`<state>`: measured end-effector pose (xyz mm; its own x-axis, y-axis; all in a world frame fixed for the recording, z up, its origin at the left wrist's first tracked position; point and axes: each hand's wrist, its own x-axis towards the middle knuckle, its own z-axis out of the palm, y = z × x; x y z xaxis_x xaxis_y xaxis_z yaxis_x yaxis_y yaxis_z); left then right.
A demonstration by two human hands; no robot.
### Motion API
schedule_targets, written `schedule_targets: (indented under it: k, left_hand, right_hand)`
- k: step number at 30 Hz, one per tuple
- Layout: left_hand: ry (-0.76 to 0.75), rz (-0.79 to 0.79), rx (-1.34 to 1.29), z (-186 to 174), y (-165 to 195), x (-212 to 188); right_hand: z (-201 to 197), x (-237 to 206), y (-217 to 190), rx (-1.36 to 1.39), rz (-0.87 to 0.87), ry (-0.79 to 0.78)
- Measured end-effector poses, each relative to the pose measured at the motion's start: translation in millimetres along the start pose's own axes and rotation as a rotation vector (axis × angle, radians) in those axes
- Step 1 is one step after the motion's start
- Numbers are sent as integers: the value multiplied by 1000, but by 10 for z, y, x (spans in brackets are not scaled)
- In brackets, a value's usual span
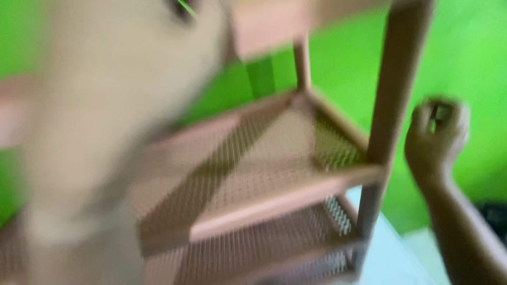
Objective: The person assembles a pink plastic shelving rack, inserting cylindrical posts into the corner sockets of perforated trays and pressing each joint together by hand. They attach posts to successive shelf tiers, fit the top tray onto the uprights, and press the corners to seat the parts, ending with the completed four-tier rack standing on a table.
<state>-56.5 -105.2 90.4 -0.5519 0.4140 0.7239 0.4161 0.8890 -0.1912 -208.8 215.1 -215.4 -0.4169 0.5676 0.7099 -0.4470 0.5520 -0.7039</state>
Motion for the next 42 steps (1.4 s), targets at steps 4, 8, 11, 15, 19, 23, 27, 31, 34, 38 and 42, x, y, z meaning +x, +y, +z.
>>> schedule_targets:
  k: [4, 8, 11, 15, 19, 23, 27, 31, 34, 38, 42]
  left_hand:
    - [-85, -56, -130, -253, 58, 236]
    - [-100, 6, -264, -278, 115, 208]
    - [-60, 76, -326, -235, 54, 193]
    - [-106, 156, -392, -215, -22, 151]
    - [-101, 224, -310, -146, -21, -32]
    - [61, 392, -392, -100, -63, -53]
    - [10, 382, -171, -141, -113, -28]
    - [-319, 320, -314, -352, -157, 99]
    - [-373, 237, -312, -494, -298, 94]
    - [-397, -222, -127, -537, -478, 31]
    - [-363, -331, -129, -496, -468, 52]
  right_hand:
    - [45, 1331, -1191, 616, -184, -261]
    - [-84, 1401, -2114, 498, -369, -432]
    - [-181, 1350, -2507, 414, -347, -382]
    - [-352, 1264, -2642, 387, -343, -355]
    - [-364, 1246, -2674, 622, -210, -468]
    - [-331, 1442, -2823, 572, -137, -691]
    - [-120, 1628, -2918, 637, 48, -822]
    - [341, 1756, -2864, 559, -9, -935]
    - [674, 1841, -2704, 277, 31, -866]
    - [1105, 1991, -2556, 299, -36, -907]
    - [1442, 2153, -2532, 98, -109, -910]
